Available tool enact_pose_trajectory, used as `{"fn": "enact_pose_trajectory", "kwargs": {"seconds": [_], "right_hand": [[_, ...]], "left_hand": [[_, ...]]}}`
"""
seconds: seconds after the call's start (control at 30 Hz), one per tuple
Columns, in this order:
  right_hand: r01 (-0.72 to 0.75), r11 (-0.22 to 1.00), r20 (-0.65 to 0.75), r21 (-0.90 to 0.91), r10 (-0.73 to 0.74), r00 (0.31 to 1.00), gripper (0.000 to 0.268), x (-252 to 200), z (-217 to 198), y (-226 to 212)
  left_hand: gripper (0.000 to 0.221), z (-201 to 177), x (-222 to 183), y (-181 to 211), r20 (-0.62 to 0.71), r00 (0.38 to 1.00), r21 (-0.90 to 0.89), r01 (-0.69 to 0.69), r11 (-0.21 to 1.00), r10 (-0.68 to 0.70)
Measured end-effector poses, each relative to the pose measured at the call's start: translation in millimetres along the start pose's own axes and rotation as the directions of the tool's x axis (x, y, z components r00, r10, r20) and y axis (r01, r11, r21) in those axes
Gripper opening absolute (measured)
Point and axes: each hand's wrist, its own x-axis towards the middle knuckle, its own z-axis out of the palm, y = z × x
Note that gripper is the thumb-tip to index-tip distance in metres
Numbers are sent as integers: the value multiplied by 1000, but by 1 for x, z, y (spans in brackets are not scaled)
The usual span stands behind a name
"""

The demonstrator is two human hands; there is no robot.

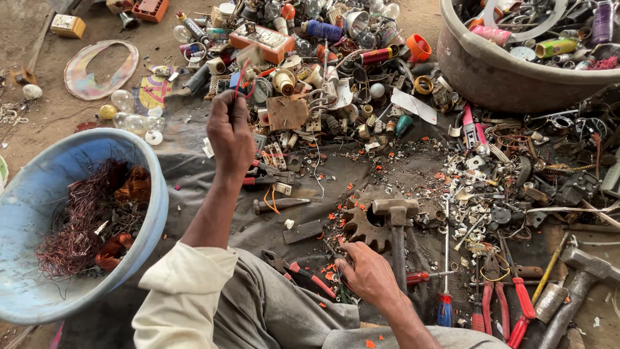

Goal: The person dismantles mechanical and electrical scrap parts using a hammer and by hand to extract components and wires.

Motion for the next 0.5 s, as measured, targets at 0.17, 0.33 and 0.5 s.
{"fn": "enact_pose_trajectory", "kwargs": {"seconds": [0.17,0.33,0.5], "right_hand": [[-10,999,28,-38,11,1000,46,-3,-3,-5],[16,999,67,-45,-13,998,43,-1,-1,-2],[29,999,-64,29,-27,998,39,7,6,4]], "left_hand": [[12,-12,-18,-35,132,965,507,-263,821,228],[23,-38,-65,-94,247,887,799,41,600,-390],[26,-43,-74,-74,120,932,574,217,790,-343]]}}
